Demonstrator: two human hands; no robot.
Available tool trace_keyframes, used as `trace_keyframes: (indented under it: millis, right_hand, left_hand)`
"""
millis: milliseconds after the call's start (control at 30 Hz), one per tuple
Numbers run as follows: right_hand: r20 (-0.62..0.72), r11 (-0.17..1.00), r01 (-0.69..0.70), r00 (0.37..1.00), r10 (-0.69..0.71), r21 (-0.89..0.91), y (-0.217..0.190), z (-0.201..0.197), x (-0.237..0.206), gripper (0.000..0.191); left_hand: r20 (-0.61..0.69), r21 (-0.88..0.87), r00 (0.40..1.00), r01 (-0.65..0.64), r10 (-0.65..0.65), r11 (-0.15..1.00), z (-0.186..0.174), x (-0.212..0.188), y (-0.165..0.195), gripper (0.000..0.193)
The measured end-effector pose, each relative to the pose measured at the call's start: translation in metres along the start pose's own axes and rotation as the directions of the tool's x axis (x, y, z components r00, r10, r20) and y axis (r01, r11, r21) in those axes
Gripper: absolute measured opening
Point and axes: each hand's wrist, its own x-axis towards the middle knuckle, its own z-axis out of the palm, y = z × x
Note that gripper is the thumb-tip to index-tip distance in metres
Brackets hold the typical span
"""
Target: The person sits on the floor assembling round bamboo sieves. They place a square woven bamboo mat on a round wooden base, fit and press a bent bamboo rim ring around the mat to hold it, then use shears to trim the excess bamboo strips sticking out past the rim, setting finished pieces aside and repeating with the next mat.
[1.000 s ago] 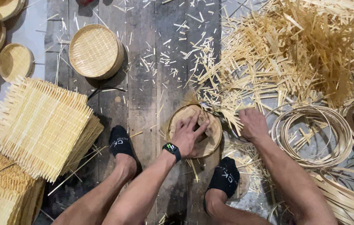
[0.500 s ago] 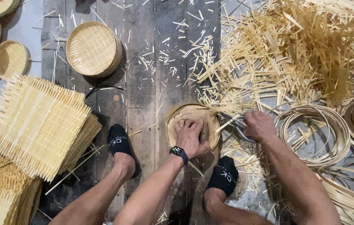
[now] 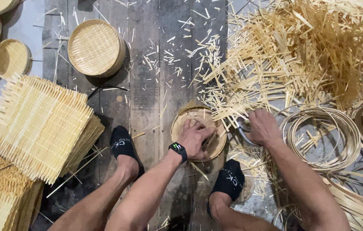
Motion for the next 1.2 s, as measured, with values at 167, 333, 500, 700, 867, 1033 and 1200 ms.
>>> trace_keyframes:
  millis: [167, 333, 500, 700, 867, 1033, 1200]
  right_hand:
    - [0.161, 0.999, -0.026, 0.986, 0.03, -0.026, -0.01, 0.001, 0.01, 0.044]
    - [-0.149, 0.999, 0.034, 0.988, -0.028, 0.04, 0.004, 0.013, 0.0, 0.047]
    - [-0.056, 0.999, -0.03, 0.998, 0.031, 0.016, -0.009, 0.017, 0.007, 0.061]
    - [-0.037, 0.989, -0.027, 0.999, 0.033, 0.144, -0.003, 0.006, 0.001, 0.033]
    - [0.009, 0.999, -0.036, 0.999, 0.036, -0.002, -0.004, 0.008, 0.005, 0.052]
    - [0.049, 0.997, -0.027, 0.999, 0.023, 0.077, 0.0, 0.016, 0.008, 0.04]
    - [-0.071, 1.0, 0.015, 0.997, -0.017, -0.024, -0.004, 0.021, 0.013, 0.058]
  left_hand:
    - [0.252, 0.097, 0.967, -0.054, 0.028, 0.994, -0.003, -0.003, -0.005, 0.104]
    - [-0.392, -0.222, 0.812, 0.374, -0.433, 0.901, 0.024, -0.009, 0.029, 0.111]
    - [-0.456, -0.2, 0.757, 0.425, -0.468, 0.883, 0.037, 0.001, 0.044, 0.1]
    - [-0.377, -0.152, 0.87, 0.281, -0.318, 0.948, 0.015, -0.011, 0.031, 0.099]
    - [-0.18, -0.132, 0.958, 0.201, -0.223, 0.971, 0.005, -0.015, 0.024, 0.102]
    - [-0.167, -0.061, 0.985, 0.022, -0.032, 0.998, -0.002, -0.017, 0.004, 0.101]
    - [0.078, 0.097, 0.997, -0.01, 0.002, 0.995, -0.006, -0.011, -0.003, 0.112]
